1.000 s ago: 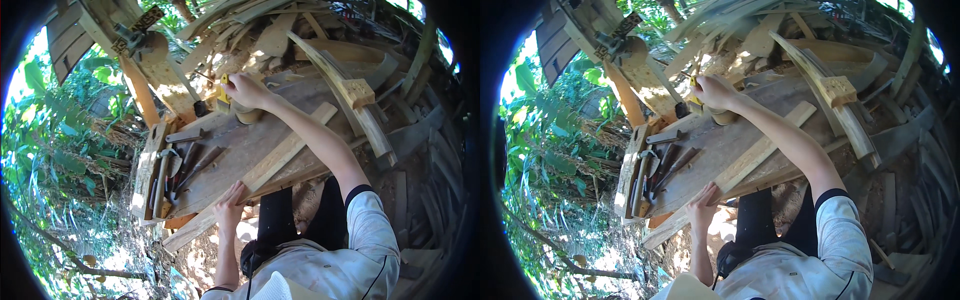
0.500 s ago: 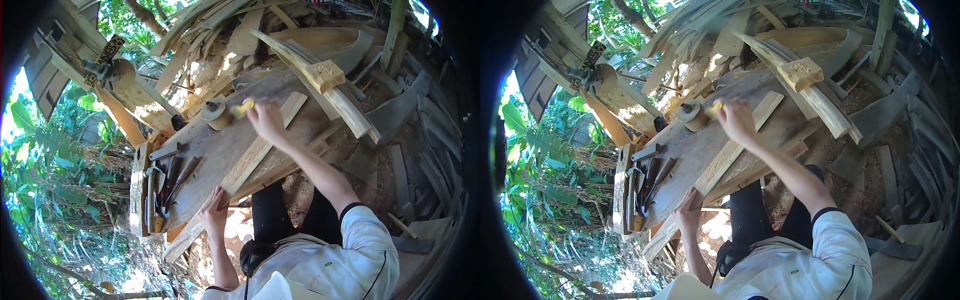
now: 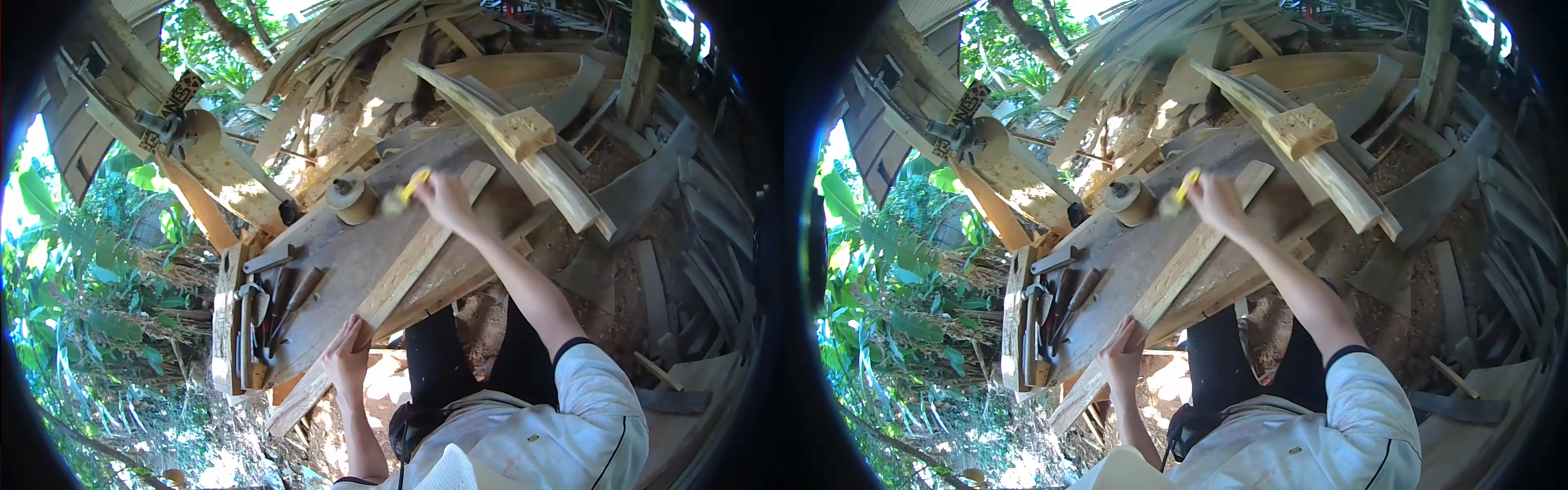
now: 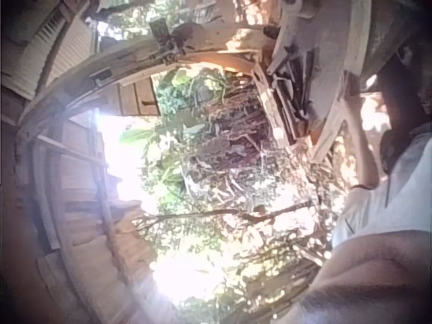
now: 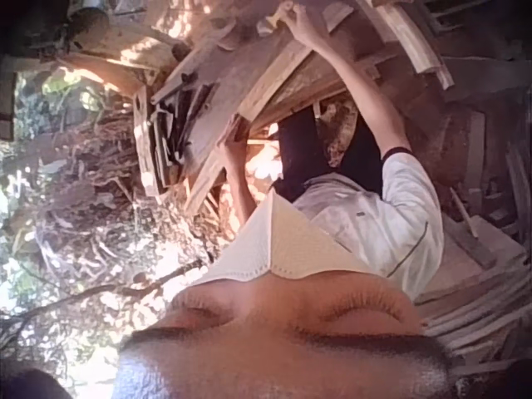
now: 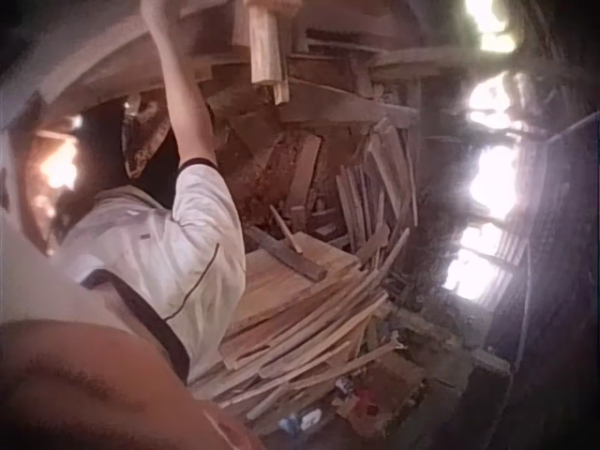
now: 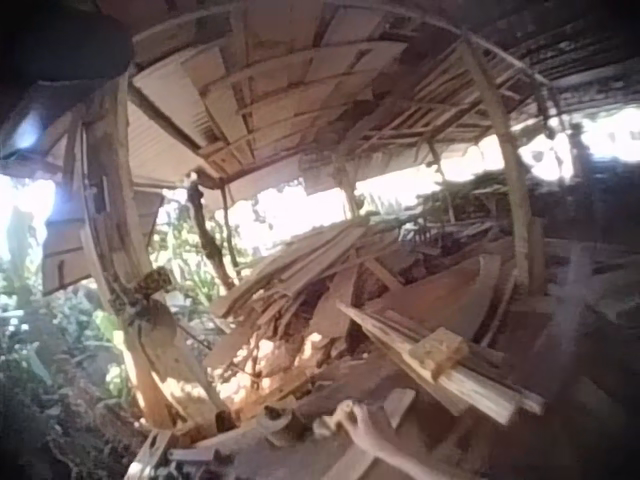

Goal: The person smooths a wooden plank by hand, then uses a chisel and hammer to carve along its length. Afterward, they brush away wood shavings from the plank and workbench.

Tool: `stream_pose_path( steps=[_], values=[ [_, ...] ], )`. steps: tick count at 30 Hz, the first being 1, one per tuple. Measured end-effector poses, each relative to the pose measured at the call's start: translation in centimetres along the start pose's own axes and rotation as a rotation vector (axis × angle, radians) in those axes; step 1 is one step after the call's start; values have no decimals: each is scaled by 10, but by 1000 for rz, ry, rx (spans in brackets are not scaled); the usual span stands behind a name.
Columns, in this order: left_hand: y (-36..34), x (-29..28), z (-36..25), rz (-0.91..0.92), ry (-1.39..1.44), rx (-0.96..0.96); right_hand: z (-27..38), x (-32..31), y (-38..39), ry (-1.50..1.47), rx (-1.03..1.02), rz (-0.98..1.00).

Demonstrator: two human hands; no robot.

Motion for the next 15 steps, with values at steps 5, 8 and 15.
stream_pose_path(
  steps=[5, 8, 15],
  values=[
    [4, -11, 8, -4, -52, -22, 22, -41, 25, -121, -197, -136],
    [-5, -1, -2, 27, -18, -4, -15, -63, 22, -25, -54, -76],
    [-23, -5, 17, 430, -130, -182, 0, -123, 79, -407, -127, -330]
  ],
)
Point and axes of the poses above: each hand's wrist, its own y-axis away from the middle knuckle, its own x-axis out of the palm, z = x × y, the point moved 10 cm from there along -y, towards the middle knuckle, and after that the axes turned 11 degrees about x, right-handed, at the moved point
